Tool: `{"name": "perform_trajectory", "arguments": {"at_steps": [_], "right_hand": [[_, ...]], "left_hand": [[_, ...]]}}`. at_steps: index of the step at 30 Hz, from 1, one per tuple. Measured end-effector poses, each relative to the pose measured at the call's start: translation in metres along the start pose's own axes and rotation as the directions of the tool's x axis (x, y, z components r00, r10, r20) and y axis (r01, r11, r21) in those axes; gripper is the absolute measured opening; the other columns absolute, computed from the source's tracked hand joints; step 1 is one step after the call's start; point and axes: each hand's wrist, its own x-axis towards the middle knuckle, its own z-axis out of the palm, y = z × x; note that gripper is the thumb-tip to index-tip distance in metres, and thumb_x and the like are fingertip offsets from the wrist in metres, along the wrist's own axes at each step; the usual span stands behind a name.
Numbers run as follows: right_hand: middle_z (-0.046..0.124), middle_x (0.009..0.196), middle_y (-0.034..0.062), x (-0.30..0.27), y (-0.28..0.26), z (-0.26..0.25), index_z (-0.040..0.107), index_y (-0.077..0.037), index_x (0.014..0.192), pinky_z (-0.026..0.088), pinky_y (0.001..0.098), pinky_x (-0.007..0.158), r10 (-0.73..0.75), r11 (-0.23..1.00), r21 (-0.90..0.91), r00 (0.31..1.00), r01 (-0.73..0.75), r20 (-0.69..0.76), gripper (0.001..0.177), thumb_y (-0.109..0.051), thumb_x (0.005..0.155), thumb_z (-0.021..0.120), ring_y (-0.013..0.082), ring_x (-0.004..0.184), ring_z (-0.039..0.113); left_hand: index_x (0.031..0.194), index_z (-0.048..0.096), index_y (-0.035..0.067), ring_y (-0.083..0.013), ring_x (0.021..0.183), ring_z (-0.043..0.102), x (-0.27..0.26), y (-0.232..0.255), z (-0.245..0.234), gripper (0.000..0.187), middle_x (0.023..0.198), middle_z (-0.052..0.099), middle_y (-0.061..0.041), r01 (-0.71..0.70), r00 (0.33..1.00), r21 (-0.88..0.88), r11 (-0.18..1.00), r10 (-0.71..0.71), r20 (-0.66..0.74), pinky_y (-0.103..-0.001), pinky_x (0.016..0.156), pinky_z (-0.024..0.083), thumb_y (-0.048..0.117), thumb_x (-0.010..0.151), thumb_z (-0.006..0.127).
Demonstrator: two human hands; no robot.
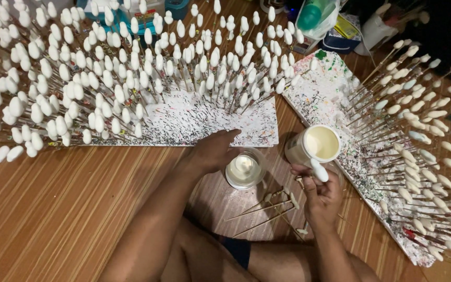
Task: Dip silk cocoons on sticks into white paint and arrange them on a foam board
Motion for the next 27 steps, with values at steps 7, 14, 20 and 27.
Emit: {"name": "perform_trajectory", "arguments": {"at_steps": [7,14,20,27], "right_hand": [[0.077,0.099,0.0098,0.015,-0.016,0.0,0.076,-0.012,0.11,0.051,0.0428,0.081,-0.145,0.699,-0.662,0.96,0.27,0.239,0.022,-0.001,0.091,0.077,0.0323,0.085,0.071],[0.072,0.092,-0.0068,0.004,0.027,0.017,0.076,-0.027,0.095,0.036,0.038,0.096,0.045,0.23,-0.872,0.89,0.432,0.453,0.009,-0.021,0.089,0.075,0.0167,0.092,0.061],[0.066,0.099,-0.0051,-0.008,0.053,0.021,0.073,-0.028,0.101,0.036,0.0378,0.092,0.069,0.17,-0.832,0.836,0.527,0.544,0.011,-0.029,0.09,0.071,0.0168,0.095,0.06],[0.065,0.102,-0.0037,-0.017,0.087,0.012,0.075,-0.028,0.103,0.037,0.0383,0.095,0.112,0.142,-0.818,0.812,0.557,0.572,0.014,-0.031,0.09,0.071,0.017,0.098,0.06]], "left_hand": [[0.153,0.045,0.005,-0.0462,0.128,0.059,0.005,-0.009,0.0,0.063,0.131,0.063,-0.026,0.039,0.998,0.002,0.999,-0.039,0.044,-0.056,0.104,0.049,0.036,0.098,0.051],[0.151,0.047,0.006,-0.0452,0.127,0.061,0.01,-0.026,0.013,0.063,0.132,0.064,-0.027,0.112,0.985,0.066,0.992,-0.119,0.123,-0.056,0.104,0.05,0.039,0.097,0.048],[0.152,0.044,0.005,-0.0434,0.128,0.061,0.014,-0.032,0.014,0.065,0.133,0.063,-0.028,0.112,0.984,0.084,0.99,-0.123,0.13,-0.054,0.103,0.051,0.037,0.096,0.05],[0.154,0.042,0.006,-0.0435,0.131,0.059,0.017,-0.027,0.01,0.067,0.138,0.06,-0.028,0.113,0.975,0.107,0.988,-0.131,0.177,-0.055,0.105,0.05,0.039,0.096,0.052]]}}
